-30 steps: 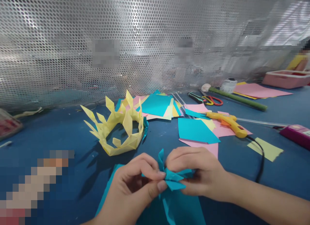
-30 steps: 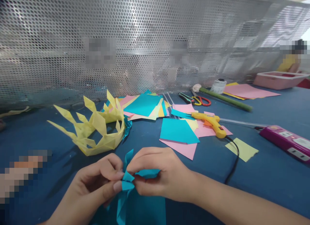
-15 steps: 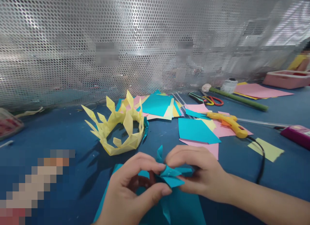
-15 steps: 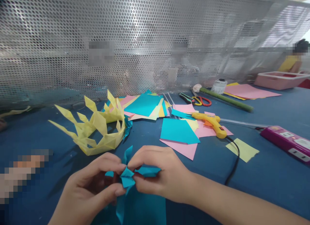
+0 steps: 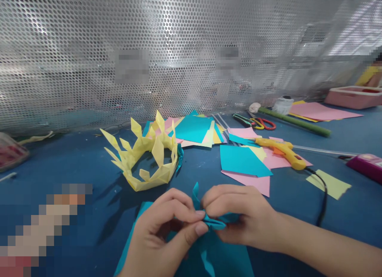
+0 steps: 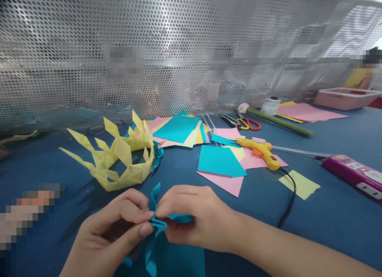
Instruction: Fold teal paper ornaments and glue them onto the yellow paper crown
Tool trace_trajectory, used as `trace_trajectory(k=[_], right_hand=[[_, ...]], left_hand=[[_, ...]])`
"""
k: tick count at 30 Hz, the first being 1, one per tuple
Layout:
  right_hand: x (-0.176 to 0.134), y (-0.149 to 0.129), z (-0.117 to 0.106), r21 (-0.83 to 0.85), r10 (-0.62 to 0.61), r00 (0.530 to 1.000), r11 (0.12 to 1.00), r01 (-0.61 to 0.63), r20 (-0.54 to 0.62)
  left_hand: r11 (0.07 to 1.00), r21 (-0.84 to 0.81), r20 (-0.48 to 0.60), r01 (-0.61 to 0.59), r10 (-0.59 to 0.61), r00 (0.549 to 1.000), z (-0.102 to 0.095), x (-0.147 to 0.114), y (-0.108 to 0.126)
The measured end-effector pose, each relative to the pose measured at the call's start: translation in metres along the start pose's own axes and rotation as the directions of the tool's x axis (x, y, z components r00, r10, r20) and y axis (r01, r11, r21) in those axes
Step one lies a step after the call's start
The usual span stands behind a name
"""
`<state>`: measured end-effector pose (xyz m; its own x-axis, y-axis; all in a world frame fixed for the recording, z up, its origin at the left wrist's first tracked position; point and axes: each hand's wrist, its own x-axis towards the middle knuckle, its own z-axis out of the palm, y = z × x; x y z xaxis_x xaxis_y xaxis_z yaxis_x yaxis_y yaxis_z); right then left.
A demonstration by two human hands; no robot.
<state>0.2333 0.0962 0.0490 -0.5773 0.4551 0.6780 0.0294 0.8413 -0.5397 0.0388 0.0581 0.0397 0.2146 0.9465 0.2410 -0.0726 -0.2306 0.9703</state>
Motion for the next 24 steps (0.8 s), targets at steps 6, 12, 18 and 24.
trace_trajectory(k=[6, 12, 18, 24], right_hand=[[-0.0009, -0.0026, 0.0025, 0.028, -0.041, 0.999, 0.999, 0.041, -0.034], [-0.0028, -0.003, -0.0002, 0.023, -0.044, 0.999, 0.999, 0.044, -0.001], [0.0023, -0.0077, 0.0005, -0.052, 0.012, 0.999, 0.999, -0.015, -0.045], [0.0058, -0.0098, 0.0019, -0.15, 0.012, 0.995, 0.988, -0.027, -0.101]], left_hand=[[0.988, 0.127, -0.027, -0.087, 0.091, 0.995, 0.0017, 0.0002, 0.0011], [0.981, 0.176, -0.016, -0.085, 0.089, 0.996, 0.0007, -0.0026, 0.0014], [0.989, 0.145, -0.007, -0.042, 0.043, 0.999, 0.0035, 0.0005, -0.0009], [0.984, 0.176, -0.016, -0.024, 0.027, 0.999, 0.0011, 0.0013, -0.0017]])
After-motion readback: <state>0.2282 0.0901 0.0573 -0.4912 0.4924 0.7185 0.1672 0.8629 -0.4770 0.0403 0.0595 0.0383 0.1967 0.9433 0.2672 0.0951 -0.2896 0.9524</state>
